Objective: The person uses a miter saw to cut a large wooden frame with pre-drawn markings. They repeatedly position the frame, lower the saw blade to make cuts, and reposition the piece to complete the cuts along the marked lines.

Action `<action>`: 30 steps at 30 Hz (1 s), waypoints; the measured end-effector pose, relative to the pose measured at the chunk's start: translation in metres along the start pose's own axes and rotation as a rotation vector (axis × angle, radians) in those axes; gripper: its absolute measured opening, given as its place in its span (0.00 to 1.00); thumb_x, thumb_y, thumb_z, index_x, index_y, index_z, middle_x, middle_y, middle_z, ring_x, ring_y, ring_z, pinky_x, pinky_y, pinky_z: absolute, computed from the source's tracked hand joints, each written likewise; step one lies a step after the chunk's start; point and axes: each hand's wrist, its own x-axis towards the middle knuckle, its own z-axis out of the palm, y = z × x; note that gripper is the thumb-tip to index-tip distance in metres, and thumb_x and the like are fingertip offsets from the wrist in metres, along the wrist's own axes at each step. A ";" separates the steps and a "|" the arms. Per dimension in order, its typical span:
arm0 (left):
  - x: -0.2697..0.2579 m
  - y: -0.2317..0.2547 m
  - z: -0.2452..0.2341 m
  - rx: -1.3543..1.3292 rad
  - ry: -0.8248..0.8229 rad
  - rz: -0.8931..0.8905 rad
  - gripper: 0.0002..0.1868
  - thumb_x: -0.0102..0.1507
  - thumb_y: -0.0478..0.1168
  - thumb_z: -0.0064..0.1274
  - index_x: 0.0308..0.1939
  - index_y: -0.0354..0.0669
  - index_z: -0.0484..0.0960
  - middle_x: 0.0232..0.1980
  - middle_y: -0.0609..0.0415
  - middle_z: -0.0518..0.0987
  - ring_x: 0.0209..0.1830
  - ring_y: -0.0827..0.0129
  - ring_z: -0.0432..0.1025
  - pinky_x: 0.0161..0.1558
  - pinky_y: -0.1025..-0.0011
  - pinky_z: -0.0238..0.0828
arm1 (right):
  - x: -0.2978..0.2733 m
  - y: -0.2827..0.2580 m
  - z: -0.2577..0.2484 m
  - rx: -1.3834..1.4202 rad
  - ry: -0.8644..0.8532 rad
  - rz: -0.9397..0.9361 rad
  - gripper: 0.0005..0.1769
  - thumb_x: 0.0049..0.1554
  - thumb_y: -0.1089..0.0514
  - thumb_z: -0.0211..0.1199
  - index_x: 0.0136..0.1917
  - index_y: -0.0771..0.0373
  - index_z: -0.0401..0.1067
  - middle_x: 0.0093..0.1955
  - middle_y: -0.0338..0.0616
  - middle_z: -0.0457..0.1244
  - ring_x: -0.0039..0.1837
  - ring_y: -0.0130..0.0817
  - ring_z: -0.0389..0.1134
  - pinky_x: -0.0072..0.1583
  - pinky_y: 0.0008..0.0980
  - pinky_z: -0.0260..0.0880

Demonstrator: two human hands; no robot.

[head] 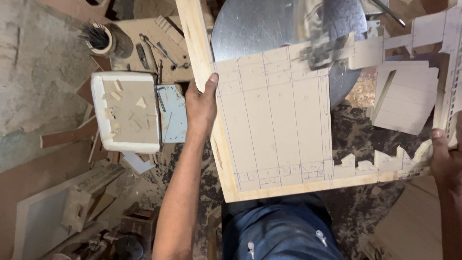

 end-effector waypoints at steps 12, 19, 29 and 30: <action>-0.018 -0.009 -0.001 0.027 0.014 0.004 0.34 0.66 0.54 0.54 0.62 0.23 0.73 0.55 0.36 0.83 0.56 0.57 0.78 0.58 0.64 0.74 | -0.012 0.016 -0.008 -0.049 -0.037 -0.020 0.19 0.80 0.68 0.51 0.80 0.73 0.53 0.55 0.60 0.65 0.50 0.43 0.71 0.50 0.31 0.74; -0.014 0.004 0.000 0.033 0.028 -0.012 0.33 0.66 0.54 0.53 0.61 0.25 0.72 0.54 0.37 0.83 0.53 0.59 0.79 0.55 0.65 0.75 | 0.001 -0.021 -0.007 -0.093 -0.043 -0.059 0.18 0.80 0.70 0.52 0.79 0.72 0.53 0.58 0.64 0.65 0.54 0.45 0.72 0.52 0.34 0.76; -0.013 -0.006 -0.003 0.074 -0.003 0.108 0.35 0.68 0.56 0.53 0.64 0.25 0.71 0.55 0.39 0.82 0.55 0.61 0.77 0.56 0.69 0.73 | 0.004 -0.065 -0.013 -0.334 0.098 -0.367 0.26 0.70 0.72 0.55 0.78 0.74 0.55 0.60 0.66 0.63 0.57 0.52 0.71 0.55 0.38 0.76; -0.015 -0.007 -0.003 0.071 -0.001 0.076 0.34 0.68 0.56 0.53 0.63 0.26 0.72 0.54 0.39 0.83 0.54 0.61 0.78 0.55 0.68 0.75 | 0.006 -0.069 -0.017 -0.503 0.166 -0.520 0.28 0.65 0.72 0.57 0.77 0.74 0.56 0.61 0.69 0.63 0.58 0.56 0.71 0.55 0.41 0.76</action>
